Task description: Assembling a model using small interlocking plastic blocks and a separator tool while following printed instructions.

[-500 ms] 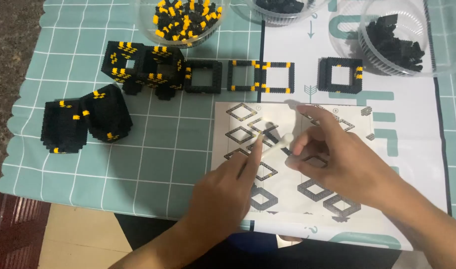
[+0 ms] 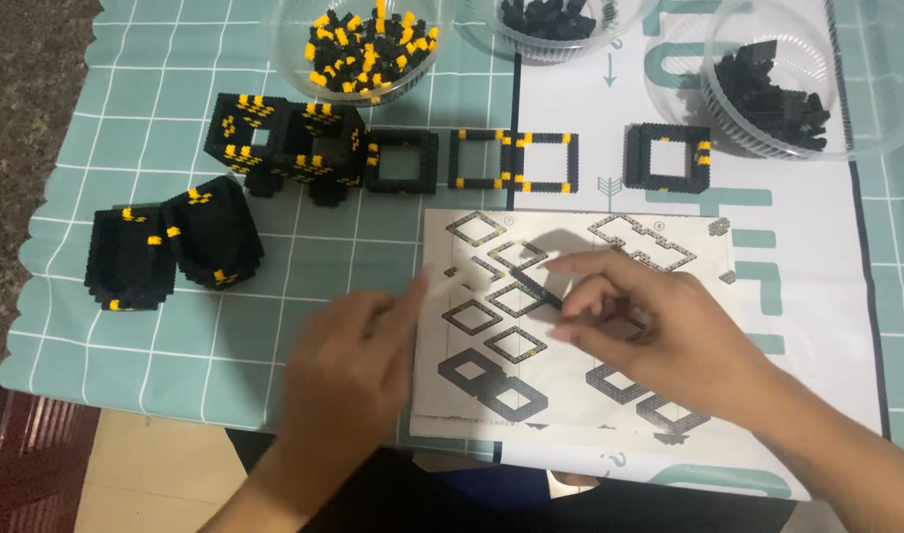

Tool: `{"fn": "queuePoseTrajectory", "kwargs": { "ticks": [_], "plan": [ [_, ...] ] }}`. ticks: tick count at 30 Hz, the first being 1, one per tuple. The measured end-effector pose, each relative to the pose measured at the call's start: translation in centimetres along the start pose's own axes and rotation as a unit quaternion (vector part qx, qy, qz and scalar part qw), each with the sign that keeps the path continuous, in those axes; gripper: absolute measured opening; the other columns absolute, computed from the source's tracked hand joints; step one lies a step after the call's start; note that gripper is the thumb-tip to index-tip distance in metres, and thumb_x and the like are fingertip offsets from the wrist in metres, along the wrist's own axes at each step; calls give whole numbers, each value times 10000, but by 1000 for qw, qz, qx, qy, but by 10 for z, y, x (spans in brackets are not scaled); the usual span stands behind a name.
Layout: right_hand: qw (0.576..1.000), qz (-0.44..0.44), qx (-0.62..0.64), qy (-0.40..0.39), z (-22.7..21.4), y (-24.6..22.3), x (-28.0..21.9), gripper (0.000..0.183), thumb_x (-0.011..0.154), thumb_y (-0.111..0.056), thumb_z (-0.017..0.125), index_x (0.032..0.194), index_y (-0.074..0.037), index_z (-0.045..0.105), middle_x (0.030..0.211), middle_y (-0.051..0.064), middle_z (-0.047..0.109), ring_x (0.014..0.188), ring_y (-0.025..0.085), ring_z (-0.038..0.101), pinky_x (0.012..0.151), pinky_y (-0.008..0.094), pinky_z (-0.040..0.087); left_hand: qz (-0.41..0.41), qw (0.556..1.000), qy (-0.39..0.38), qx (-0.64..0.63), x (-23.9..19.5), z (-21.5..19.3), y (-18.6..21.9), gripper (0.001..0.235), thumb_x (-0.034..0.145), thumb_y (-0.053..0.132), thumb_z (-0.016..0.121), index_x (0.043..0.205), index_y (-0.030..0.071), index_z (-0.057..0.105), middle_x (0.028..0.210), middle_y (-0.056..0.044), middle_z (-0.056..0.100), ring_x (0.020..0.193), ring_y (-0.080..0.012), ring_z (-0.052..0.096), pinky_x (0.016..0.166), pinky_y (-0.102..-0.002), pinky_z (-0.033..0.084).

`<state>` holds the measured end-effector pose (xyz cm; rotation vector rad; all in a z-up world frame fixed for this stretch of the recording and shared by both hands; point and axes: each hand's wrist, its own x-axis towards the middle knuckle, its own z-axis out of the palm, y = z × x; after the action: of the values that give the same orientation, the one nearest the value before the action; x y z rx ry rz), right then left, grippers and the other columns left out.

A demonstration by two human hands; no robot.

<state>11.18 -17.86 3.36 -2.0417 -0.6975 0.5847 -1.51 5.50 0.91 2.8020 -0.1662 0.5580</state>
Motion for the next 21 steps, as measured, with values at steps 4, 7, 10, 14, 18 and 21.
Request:
{"fn": "queuePoseTrajectory", "kwargs": {
  "ticks": [4, 7, 10, 14, 18, 21],
  "plan": [
    [967, -191, -168, 33, 6, 6, 4, 242, 850, -244, 624, 1024, -75, 623, 862, -12, 664, 730, 154, 568, 598, 282, 514, -3, 999, -29, 41, -8, -8, -15, 484, 846, 46, 615, 1321, 106, 545, 959, -124, 597, 841, -245, 547, 734, -365, 473],
    [951, -230, -204, 42, 13, 10, 3, 270, 872, -227, 611, 1093, -72, 615, 711, -11, 590, 653, 182, 577, 677, 318, 512, -14, 998, -21, 60, -10, -11, -18, 446, 826, -8, 596, 1266, 67, 601, 967, -115, 600, 870, -261, 544, 763, -397, 457],
    [954, -216, -204, 41, 17, 8, 1, 277, 888, -209, 582, 1124, -66, 601, 679, 1, 563, 636, 181, 571, 606, 312, 508, -28, 999, 5, 41, -3, -10, -7, 462, 811, -34, 565, 1267, 42, 573, 1126, -124, 606, 1060, -295, 530, 909, -442, 425],
    [965, -193, -172, 52, 19, 9, 0, 310, 862, -224, 617, 1129, -70, 582, 720, -46, 613, 583, 142, 576, 589, 282, 505, 54, 993, -1, -104, 18, 2, 22, 404, 844, 142, 609, 1216, 0, 538, 1075, -159, 616, 993, -325, 559, 872, -462, 404],
    [983, -124, -130, 45, 16, 6, 0, 361, 838, -183, 605, 1195, -142, 566, 791, -70, 683, 379, 107, 452, 435, 241, 436, 120, 983, -112, -80, 44, 27, 35, 973, 713, 515, 735, 1404, -37, 331, 1190, -142, 549, 1045, -296, 493, 900, -430, 363],
    [993, -33, -88, 66, 15, 6, 1, 308, 833, -180, 599, 1138, -160, 559, 774, -58, 709, 581, 75, 658, 525, 198, 555, 149, 987, -60, 3, 60, 42, 30, 1091, 537, 572, 858, 1378, 38, 414, 1184, -70, 576, 1035, -228, 547, 851, -360, 392]
  ]
}}
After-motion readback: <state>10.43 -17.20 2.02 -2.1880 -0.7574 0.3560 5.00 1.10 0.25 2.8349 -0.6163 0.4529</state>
